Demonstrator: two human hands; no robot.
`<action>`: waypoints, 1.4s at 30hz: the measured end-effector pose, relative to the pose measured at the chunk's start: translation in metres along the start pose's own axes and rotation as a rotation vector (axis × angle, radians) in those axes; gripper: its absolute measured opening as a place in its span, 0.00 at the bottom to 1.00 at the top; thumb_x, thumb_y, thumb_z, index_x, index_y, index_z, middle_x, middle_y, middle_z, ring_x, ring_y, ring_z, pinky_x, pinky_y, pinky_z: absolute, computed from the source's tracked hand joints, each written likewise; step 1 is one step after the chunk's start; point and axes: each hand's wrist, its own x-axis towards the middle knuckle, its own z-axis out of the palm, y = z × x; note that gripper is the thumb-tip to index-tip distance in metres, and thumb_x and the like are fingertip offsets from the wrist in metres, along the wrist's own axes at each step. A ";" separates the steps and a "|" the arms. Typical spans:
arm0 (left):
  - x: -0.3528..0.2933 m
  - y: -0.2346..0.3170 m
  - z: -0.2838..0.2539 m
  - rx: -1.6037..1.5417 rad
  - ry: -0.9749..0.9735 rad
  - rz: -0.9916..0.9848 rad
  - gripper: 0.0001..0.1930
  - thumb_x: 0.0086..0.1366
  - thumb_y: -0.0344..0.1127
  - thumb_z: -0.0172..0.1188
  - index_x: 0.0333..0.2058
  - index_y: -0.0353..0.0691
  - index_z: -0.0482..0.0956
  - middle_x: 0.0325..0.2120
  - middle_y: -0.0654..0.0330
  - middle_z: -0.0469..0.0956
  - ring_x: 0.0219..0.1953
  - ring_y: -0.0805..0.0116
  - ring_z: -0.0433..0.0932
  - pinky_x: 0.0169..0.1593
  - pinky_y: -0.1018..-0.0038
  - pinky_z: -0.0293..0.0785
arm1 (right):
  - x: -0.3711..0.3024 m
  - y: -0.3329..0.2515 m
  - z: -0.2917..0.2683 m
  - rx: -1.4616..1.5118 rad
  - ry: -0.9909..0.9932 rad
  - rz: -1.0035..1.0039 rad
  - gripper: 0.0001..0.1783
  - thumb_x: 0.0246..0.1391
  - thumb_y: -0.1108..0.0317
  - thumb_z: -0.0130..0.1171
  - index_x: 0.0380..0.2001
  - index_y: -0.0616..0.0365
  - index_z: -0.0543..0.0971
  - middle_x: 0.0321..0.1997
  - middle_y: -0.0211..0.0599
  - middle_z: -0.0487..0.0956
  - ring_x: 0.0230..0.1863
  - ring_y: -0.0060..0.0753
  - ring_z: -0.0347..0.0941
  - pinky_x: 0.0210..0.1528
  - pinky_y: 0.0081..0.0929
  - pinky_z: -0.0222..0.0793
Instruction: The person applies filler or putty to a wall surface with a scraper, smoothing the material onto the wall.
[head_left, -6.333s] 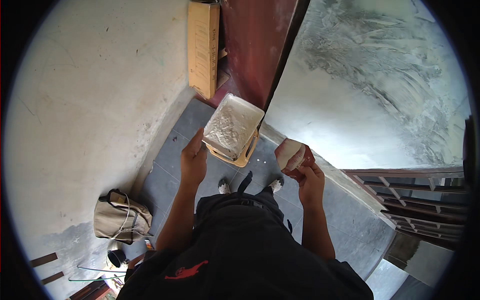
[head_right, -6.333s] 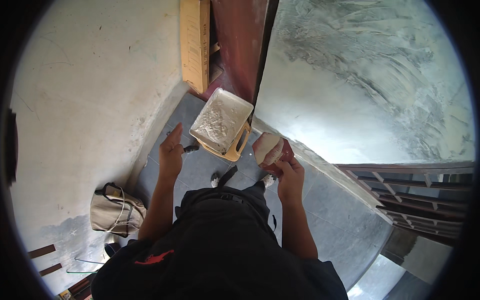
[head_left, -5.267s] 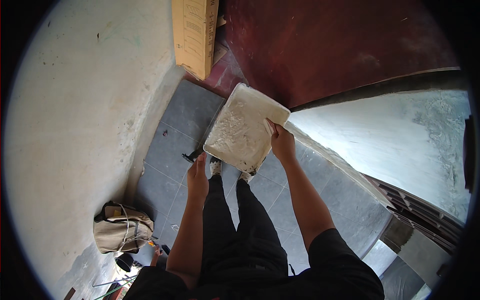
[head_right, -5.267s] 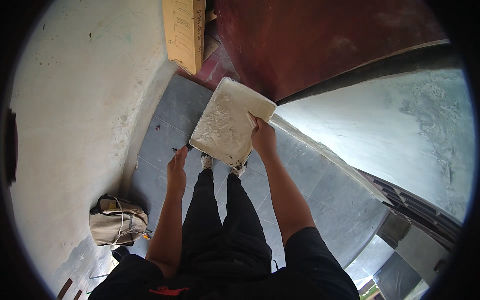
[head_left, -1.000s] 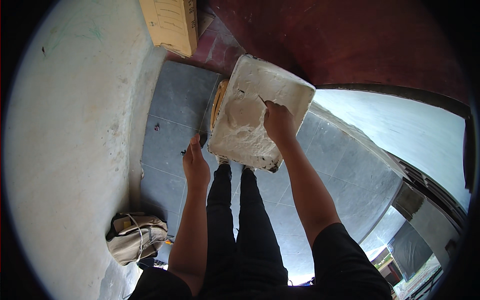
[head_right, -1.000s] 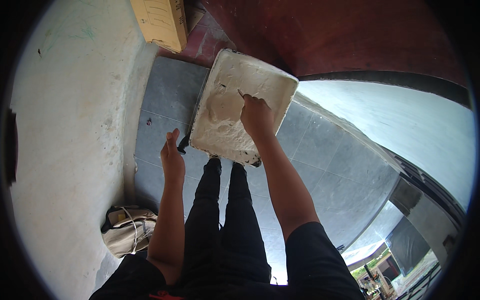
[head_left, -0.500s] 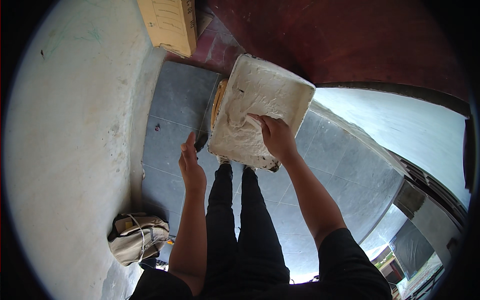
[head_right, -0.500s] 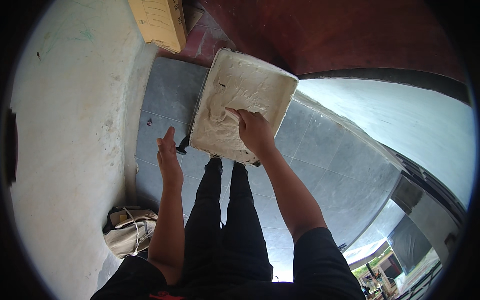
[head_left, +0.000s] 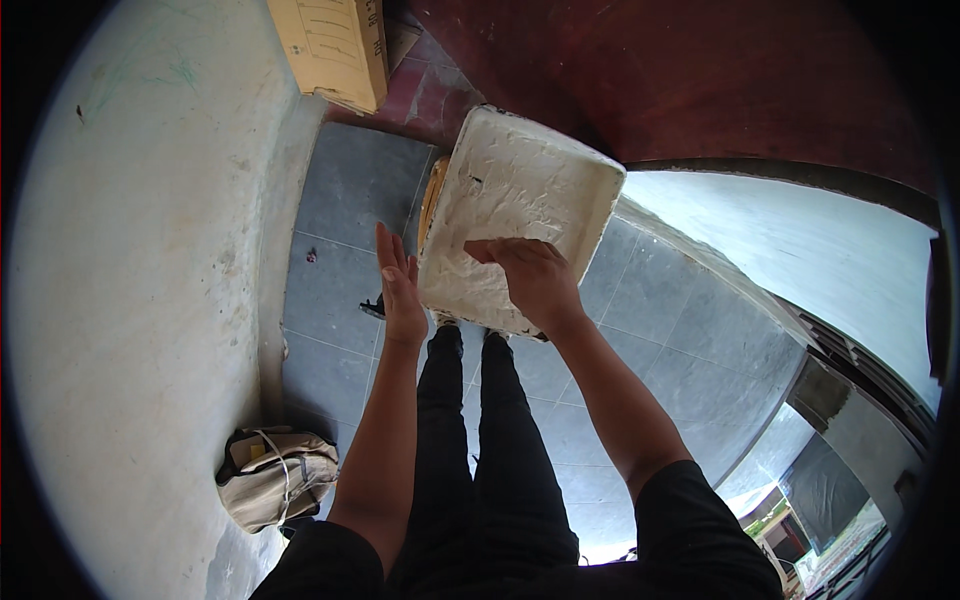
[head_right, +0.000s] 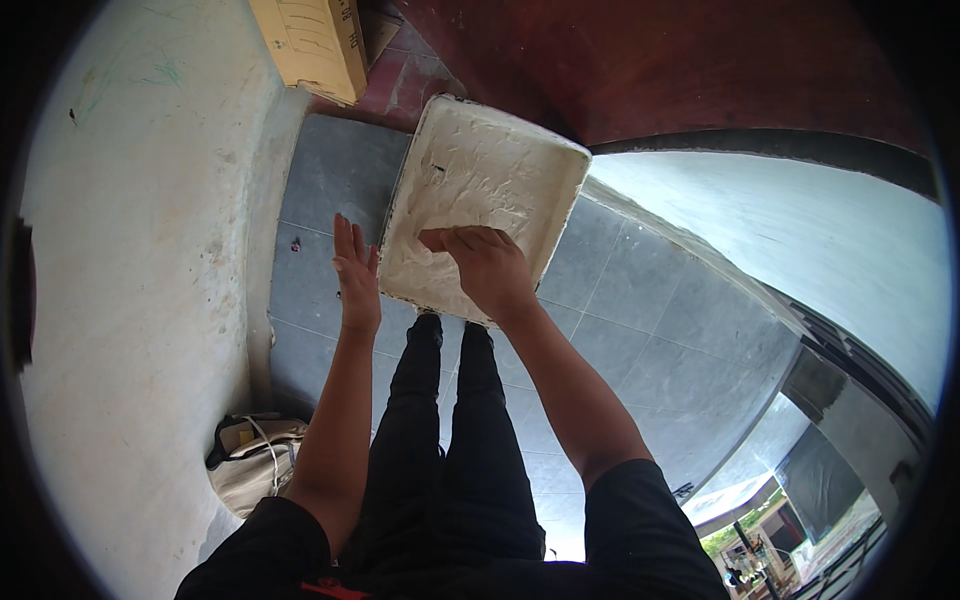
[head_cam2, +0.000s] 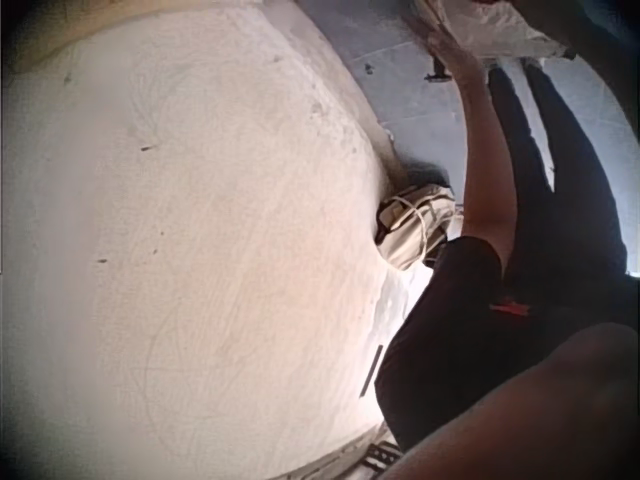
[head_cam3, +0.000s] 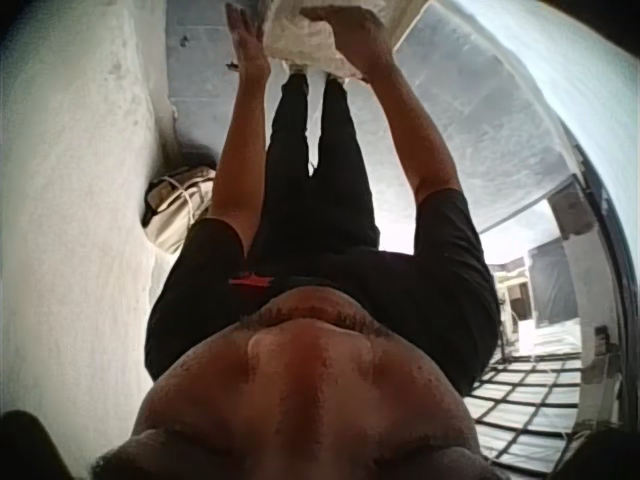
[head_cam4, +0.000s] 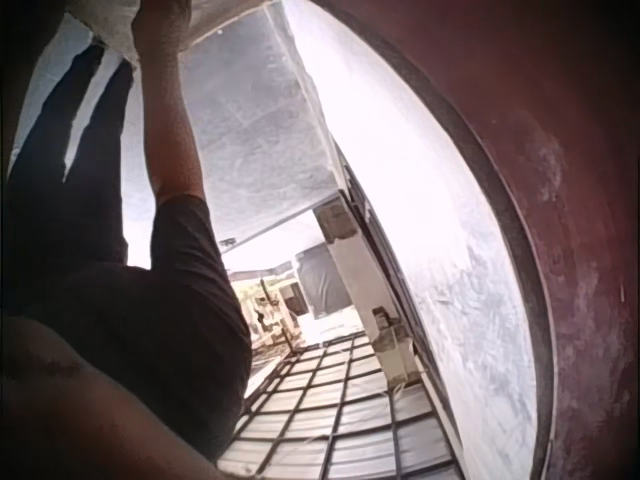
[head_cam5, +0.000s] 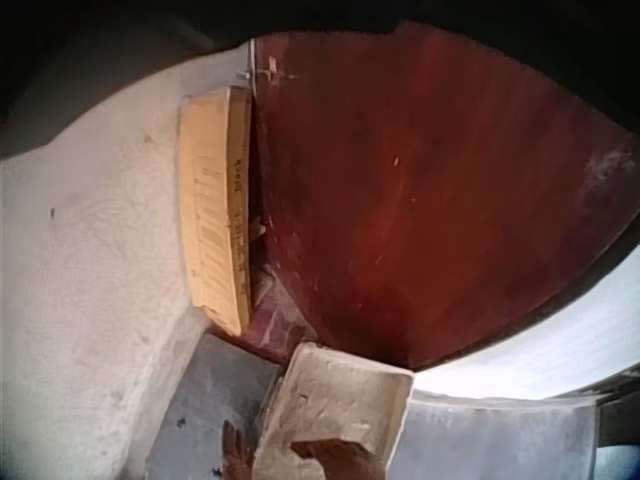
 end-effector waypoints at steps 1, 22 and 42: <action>0.003 -0.007 0.002 -0.006 -0.006 -0.002 0.53 0.64 0.78 0.35 0.74 0.43 0.36 0.75 0.52 0.34 0.77 0.53 0.34 0.74 0.57 0.37 | 0.004 0.007 0.002 -0.040 0.116 0.018 0.16 0.49 0.76 0.56 0.42 0.52 0.83 0.42 0.30 0.84 0.47 0.35 0.79 0.54 0.34 0.74; -0.002 0.009 -0.006 0.397 -0.039 0.217 0.53 0.64 0.79 0.35 0.74 0.45 0.39 0.75 0.46 0.31 0.76 0.45 0.37 0.71 0.47 0.47 | 0.015 -0.008 0.018 0.030 -0.059 0.080 0.22 0.50 0.78 0.54 0.47 0.45 0.82 0.42 0.27 0.85 0.41 0.39 0.79 0.51 0.35 0.74; -0.011 0.002 -0.021 0.418 0.063 0.219 0.45 0.71 0.70 0.34 0.74 0.43 0.43 0.75 0.54 0.40 0.76 0.53 0.42 0.74 0.55 0.41 | 0.032 0.045 -0.006 0.229 -0.012 0.585 0.12 0.59 0.67 0.57 0.42 0.60 0.81 0.34 0.55 0.82 0.36 0.54 0.80 0.39 0.40 0.73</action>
